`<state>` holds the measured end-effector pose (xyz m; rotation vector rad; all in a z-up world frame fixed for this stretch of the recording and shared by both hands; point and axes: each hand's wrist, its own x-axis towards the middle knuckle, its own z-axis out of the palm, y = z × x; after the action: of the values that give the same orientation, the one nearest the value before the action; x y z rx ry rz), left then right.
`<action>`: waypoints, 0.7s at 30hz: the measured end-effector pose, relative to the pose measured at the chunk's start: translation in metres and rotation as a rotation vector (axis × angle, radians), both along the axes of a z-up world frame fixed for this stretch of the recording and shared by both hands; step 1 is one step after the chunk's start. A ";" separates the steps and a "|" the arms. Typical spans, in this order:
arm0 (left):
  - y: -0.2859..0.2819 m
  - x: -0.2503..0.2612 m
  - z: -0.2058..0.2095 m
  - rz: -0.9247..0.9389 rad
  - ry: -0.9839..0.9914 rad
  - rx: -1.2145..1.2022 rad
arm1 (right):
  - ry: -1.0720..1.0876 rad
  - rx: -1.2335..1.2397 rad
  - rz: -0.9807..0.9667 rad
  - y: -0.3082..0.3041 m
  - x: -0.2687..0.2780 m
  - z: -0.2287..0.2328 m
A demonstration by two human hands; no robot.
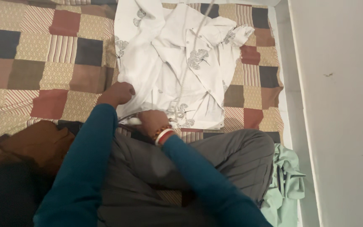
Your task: The person irons a white shirt with a grey leaf pattern on a bed. They smooth the fabric with one hand while moving the iron with the other, focusing on the body and sleeves of the shirt.
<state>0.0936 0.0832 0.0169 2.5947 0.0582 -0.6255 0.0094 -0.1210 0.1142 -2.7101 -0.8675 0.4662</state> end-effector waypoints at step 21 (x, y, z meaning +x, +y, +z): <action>-0.007 -0.006 0.024 0.141 0.073 -0.035 | -0.053 -0.052 -0.278 -0.187 0.030 0.002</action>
<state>0.0877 0.0761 0.0412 2.5072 0.2485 -0.6630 0.0392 -0.3079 0.1161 -2.8425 -0.4843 0.3628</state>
